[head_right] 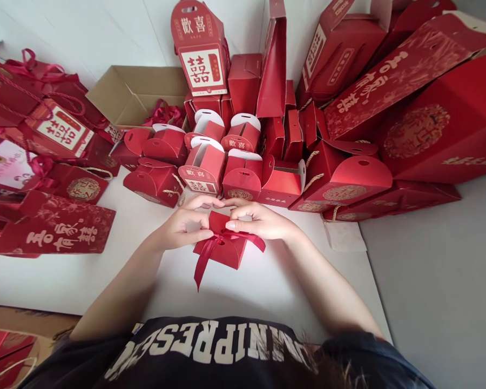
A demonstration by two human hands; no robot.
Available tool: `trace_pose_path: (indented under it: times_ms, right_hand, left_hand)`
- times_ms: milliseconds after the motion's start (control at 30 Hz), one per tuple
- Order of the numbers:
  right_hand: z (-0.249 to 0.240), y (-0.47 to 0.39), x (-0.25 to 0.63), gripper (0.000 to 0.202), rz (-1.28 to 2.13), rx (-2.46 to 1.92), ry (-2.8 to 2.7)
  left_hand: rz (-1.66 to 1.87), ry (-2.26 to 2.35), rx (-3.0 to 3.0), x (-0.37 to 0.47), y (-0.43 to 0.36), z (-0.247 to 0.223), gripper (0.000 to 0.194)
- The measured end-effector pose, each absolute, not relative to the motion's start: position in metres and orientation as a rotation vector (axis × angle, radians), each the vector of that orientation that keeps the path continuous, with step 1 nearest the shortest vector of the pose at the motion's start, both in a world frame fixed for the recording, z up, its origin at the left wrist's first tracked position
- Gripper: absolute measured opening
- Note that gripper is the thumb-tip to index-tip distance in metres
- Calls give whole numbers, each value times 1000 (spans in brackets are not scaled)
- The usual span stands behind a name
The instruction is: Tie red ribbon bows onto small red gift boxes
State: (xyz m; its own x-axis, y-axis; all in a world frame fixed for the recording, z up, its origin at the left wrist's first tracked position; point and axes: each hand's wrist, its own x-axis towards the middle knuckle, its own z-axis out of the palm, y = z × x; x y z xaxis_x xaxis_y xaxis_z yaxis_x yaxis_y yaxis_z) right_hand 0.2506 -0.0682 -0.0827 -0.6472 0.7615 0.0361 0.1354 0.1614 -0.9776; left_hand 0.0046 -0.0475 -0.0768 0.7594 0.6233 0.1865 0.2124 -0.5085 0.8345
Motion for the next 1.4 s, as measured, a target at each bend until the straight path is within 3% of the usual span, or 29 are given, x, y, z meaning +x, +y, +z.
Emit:
trace_pose_path:
  times_ms: [167, 667, 867, 1133, 1400]
  right_hand:
    - [-87, -69, 249, 36, 1549, -820, -1877]
    - [-94, -68, 244, 39, 1414, -717, -1845]
    - [-84, -71, 240, 26, 1364, -771, -1883]
    - [-74, -72, 246, 33, 1287, -852, -1938]
    - [-85, -70, 246, 34, 1399, -753, -1828]
  left_hand:
    - [692, 672, 2007, 11, -46, -91, 39]
    - [793, 653, 2046, 5, -44, -89, 37]
    - [787, 637, 1988, 2, -43, -89, 36]
    - [720, 771, 2101, -5, -40, -84, 30]
    - [734, 716, 1841, -7, -39, -90, 38]
